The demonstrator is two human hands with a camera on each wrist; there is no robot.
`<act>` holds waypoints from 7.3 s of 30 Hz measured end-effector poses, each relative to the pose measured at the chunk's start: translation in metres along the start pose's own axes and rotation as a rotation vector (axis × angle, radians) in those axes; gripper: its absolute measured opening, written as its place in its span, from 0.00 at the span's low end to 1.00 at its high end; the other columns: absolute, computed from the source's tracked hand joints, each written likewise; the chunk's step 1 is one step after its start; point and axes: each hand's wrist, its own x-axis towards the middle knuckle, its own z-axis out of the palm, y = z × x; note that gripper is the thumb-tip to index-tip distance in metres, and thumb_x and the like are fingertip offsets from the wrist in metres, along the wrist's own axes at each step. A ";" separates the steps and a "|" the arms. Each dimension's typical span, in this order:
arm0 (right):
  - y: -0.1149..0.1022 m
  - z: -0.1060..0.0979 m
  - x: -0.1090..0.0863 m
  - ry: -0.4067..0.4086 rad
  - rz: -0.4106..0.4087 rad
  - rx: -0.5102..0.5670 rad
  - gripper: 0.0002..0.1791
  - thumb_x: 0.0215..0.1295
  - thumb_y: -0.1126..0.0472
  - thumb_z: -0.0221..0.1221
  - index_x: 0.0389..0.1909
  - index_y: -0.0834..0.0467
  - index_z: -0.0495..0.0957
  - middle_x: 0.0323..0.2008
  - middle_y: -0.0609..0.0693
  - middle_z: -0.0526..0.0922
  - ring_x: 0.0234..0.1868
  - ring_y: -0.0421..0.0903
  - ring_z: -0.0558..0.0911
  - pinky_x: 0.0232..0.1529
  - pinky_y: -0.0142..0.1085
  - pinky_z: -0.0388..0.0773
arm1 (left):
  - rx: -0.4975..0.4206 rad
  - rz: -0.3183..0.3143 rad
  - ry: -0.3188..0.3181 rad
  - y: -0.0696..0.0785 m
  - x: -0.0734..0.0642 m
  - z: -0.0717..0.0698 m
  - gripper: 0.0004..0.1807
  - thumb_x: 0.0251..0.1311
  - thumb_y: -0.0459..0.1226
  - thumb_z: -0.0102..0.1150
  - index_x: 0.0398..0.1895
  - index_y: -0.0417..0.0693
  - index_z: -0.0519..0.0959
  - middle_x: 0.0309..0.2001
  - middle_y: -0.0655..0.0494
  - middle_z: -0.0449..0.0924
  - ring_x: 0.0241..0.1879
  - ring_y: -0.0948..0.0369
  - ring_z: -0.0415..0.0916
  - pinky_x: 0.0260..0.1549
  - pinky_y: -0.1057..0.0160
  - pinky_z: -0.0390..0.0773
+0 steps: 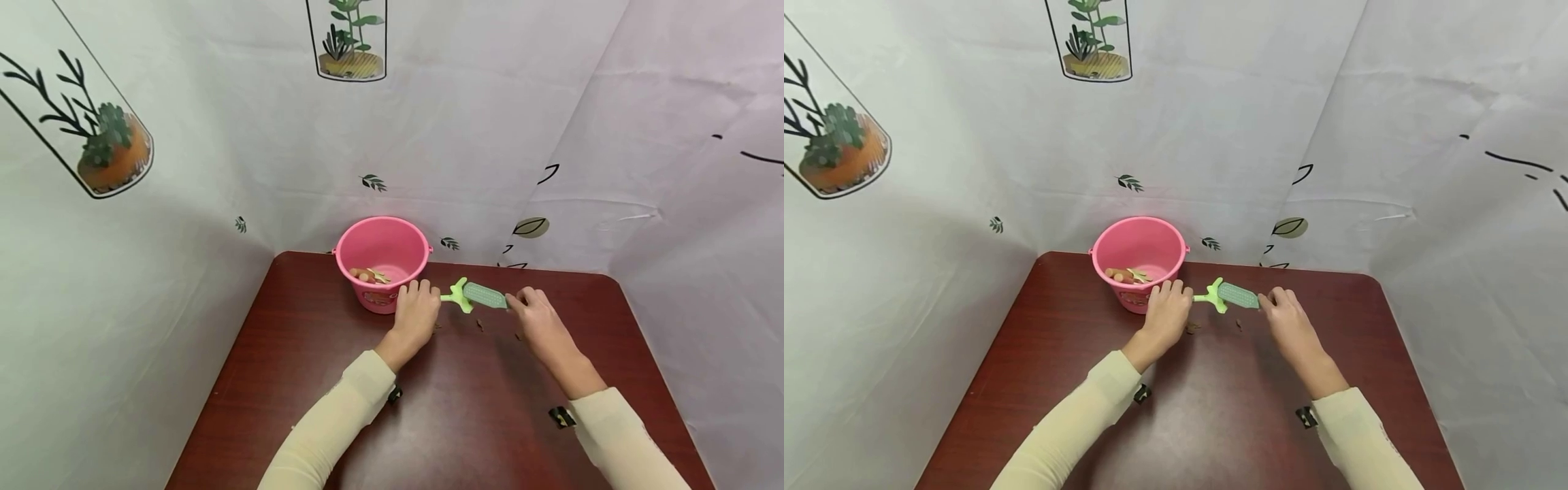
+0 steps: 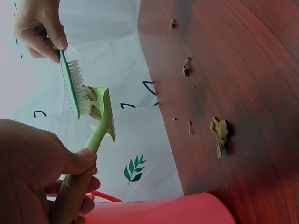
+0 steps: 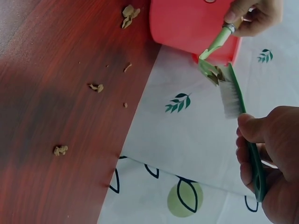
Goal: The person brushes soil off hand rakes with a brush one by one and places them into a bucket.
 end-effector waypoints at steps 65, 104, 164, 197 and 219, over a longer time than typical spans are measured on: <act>0.003 0.004 -0.011 0.066 -0.023 0.024 0.21 0.48 0.78 0.73 0.47 0.70 0.85 0.34 0.59 0.76 0.35 0.54 0.73 0.33 0.45 0.75 | -0.030 -0.009 -0.023 -0.007 -0.004 0.007 0.06 0.69 0.34 0.58 0.40 0.49 0.85 0.38 0.52 0.81 0.41 0.53 0.77 0.37 0.55 0.74; -0.014 0.016 0.013 0.114 0.004 0.090 0.17 0.54 0.75 0.72 0.46 0.72 0.85 0.35 0.61 0.77 0.35 0.55 0.76 0.32 0.44 0.77 | 0.011 0.026 0.013 -0.001 -0.004 0.006 0.06 0.67 0.34 0.59 0.39 0.50 0.86 0.38 0.52 0.81 0.40 0.54 0.77 0.37 0.56 0.74; 0.016 -0.003 -0.009 0.033 0.069 -0.023 0.21 0.50 0.81 0.70 0.47 0.71 0.83 0.34 0.61 0.74 0.35 0.57 0.73 0.33 0.45 0.73 | -0.033 -0.009 -0.002 -0.012 -0.014 0.005 0.06 0.67 0.34 0.59 0.38 0.50 0.85 0.38 0.53 0.81 0.41 0.54 0.77 0.38 0.56 0.73; -0.003 0.002 0.004 -0.068 0.043 0.000 0.19 0.56 0.78 0.68 0.50 0.69 0.84 0.34 0.58 0.74 0.36 0.54 0.71 0.36 0.43 0.72 | -0.004 0.052 0.011 -0.004 -0.009 0.003 0.04 0.65 0.36 0.63 0.40 0.50 0.86 0.37 0.53 0.80 0.40 0.55 0.77 0.37 0.57 0.75; 0.020 -0.005 -0.008 0.041 0.070 0.005 0.17 0.53 0.76 0.71 0.46 0.71 0.85 0.34 0.61 0.75 0.34 0.56 0.74 0.32 0.46 0.74 | -0.032 0.009 0.008 -0.016 -0.017 0.005 0.04 0.67 0.34 0.60 0.37 0.49 0.84 0.37 0.53 0.80 0.40 0.54 0.76 0.38 0.57 0.74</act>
